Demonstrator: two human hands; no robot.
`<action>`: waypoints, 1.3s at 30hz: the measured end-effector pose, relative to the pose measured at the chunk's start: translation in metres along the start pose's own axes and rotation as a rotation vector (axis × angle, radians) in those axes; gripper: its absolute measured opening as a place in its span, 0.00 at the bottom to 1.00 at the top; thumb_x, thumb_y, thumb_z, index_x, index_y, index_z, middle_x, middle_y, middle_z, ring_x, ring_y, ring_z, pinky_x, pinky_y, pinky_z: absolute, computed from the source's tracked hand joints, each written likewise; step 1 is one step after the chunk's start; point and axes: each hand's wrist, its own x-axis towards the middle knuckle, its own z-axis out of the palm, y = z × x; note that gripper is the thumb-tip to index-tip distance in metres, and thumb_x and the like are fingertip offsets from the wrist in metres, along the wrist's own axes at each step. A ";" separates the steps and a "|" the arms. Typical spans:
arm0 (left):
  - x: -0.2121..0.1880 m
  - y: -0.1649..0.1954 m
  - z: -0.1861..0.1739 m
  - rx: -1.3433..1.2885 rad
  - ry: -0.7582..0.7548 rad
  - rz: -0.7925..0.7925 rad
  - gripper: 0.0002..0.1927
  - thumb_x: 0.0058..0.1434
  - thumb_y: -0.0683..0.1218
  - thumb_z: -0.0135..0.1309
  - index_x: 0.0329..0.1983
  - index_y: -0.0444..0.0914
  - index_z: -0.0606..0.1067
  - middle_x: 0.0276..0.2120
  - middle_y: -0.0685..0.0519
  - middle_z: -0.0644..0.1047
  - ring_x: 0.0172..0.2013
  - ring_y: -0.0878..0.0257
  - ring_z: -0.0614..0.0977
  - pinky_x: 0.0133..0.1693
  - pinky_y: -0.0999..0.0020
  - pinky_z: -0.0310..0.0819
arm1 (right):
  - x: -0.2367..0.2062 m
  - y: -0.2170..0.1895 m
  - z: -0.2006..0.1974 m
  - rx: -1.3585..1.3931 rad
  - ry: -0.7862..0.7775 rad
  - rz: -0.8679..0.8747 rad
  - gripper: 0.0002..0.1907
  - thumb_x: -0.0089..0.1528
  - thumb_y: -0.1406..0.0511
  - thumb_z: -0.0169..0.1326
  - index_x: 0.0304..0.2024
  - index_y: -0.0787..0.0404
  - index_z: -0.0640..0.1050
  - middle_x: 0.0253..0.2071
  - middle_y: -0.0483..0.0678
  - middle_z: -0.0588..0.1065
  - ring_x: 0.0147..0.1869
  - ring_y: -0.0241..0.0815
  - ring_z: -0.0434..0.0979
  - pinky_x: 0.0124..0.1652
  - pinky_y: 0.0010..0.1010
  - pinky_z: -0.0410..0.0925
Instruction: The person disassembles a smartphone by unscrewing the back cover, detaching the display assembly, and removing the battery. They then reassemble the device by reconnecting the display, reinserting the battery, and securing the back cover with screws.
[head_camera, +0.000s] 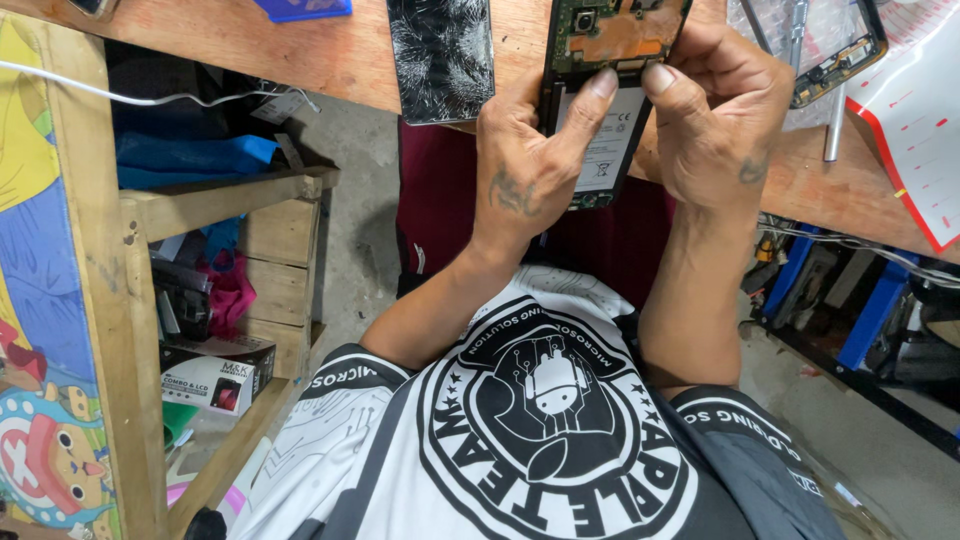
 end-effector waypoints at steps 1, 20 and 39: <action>0.001 -0.001 0.000 -0.016 -0.008 -0.001 0.13 0.71 0.48 0.56 0.44 0.32 0.80 0.29 0.53 0.82 0.30 0.71 0.81 0.34 0.73 0.77 | 0.001 -0.002 0.003 -0.046 0.033 0.017 0.17 0.66 0.68 0.63 0.54 0.74 0.77 0.49 0.51 0.80 0.51 0.37 0.80 0.54 0.23 0.72; 0.010 0.002 -0.036 0.081 -0.299 0.140 0.24 0.77 0.45 0.41 0.72 0.29 0.62 0.62 0.40 0.75 0.64 0.56 0.77 0.68 0.70 0.67 | -0.015 -0.009 0.025 -0.760 -0.248 -0.084 0.41 0.66 0.56 0.67 0.75 0.55 0.61 0.73 0.53 0.61 0.79 0.47 0.62 0.74 0.35 0.59; 0.029 0.012 -0.041 0.026 -0.404 -0.104 0.30 0.70 0.38 0.58 0.73 0.29 0.63 0.47 0.43 0.84 0.45 0.66 0.85 0.46 0.74 0.82 | -0.023 0.002 0.022 -0.192 -0.157 0.037 0.39 0.66 0.68 0.64 0.75 0.63 0.60 0.67 0.45 0.63 0.69 0.39 0.69 0.70 0.31 0.67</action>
